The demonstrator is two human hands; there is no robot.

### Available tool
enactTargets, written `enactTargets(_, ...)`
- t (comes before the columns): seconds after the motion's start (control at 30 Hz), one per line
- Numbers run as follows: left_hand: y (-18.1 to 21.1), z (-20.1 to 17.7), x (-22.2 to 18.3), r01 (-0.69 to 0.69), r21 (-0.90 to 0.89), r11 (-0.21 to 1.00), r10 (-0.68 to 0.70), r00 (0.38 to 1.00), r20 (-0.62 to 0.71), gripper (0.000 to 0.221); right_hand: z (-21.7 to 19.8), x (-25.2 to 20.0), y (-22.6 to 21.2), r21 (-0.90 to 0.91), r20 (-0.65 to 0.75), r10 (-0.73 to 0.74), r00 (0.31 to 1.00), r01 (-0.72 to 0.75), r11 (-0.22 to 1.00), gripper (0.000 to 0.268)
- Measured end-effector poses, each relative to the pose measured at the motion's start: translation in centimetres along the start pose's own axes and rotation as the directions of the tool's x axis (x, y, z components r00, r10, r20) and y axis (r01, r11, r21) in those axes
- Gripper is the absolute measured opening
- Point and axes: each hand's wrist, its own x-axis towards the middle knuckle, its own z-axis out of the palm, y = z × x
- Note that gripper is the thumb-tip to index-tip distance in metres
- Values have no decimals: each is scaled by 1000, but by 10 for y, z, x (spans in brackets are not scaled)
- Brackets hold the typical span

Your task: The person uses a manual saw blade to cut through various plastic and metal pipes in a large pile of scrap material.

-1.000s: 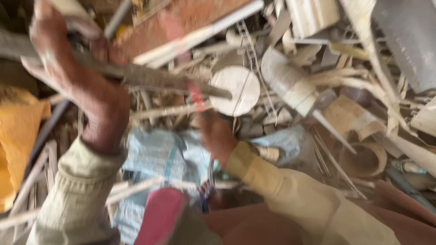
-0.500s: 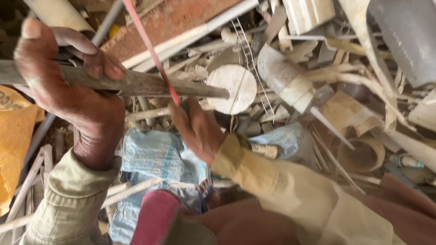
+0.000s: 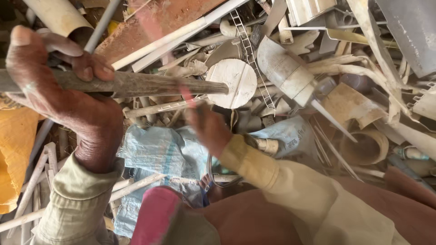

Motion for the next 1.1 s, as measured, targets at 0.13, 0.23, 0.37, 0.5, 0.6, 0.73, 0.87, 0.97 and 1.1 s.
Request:
enactTargets(0.13,9,0,8,7,7,1000,-6,999,-53,54,-28,-42,50,338,252,776,578,-804,489,43)
enactTargets(0.23,11,8,6,38,-15,999,-39,999,-35,58,-12,-30,22,432,257,615,746,-658,617,53)
enactTargets(0.37,19,10,8,78,-59,995,-77,997,22,54,-9,-2,-38,352,243,446,861,-507,787,48)
enactTargets(0.5,13,-2,1,126,-112,986,-126,992,13,49,-21,-18,9,415,295,661,689,-716,561,50)
enactTargets(0.6,4,-5,12,106,-122,987,-110,993,-32,45,-28,-33,26,342,320,740,592,-800,493,52)
enactTargets(0.73,0,3,12,71,-164,984,-74,997,-12,37,6,-9,-19,268,200,184,962,-235,934,59)
enactTargets(0.87,-3,-4,13,39,-155,987,-31,998,53,26,14,-2,10,47,172,122,977,-132,990,56)
enactTargets(0.97,1,-13,9,120,-257,959,-126,992,-4,26,14,-23,45,-72,89,-5,996,11,997,41)
enactTargets(1.1,-3,-6,15,80,-180,980,-77,997,26,28,11,-17,23,-218,127,-66,990,93,971,17)
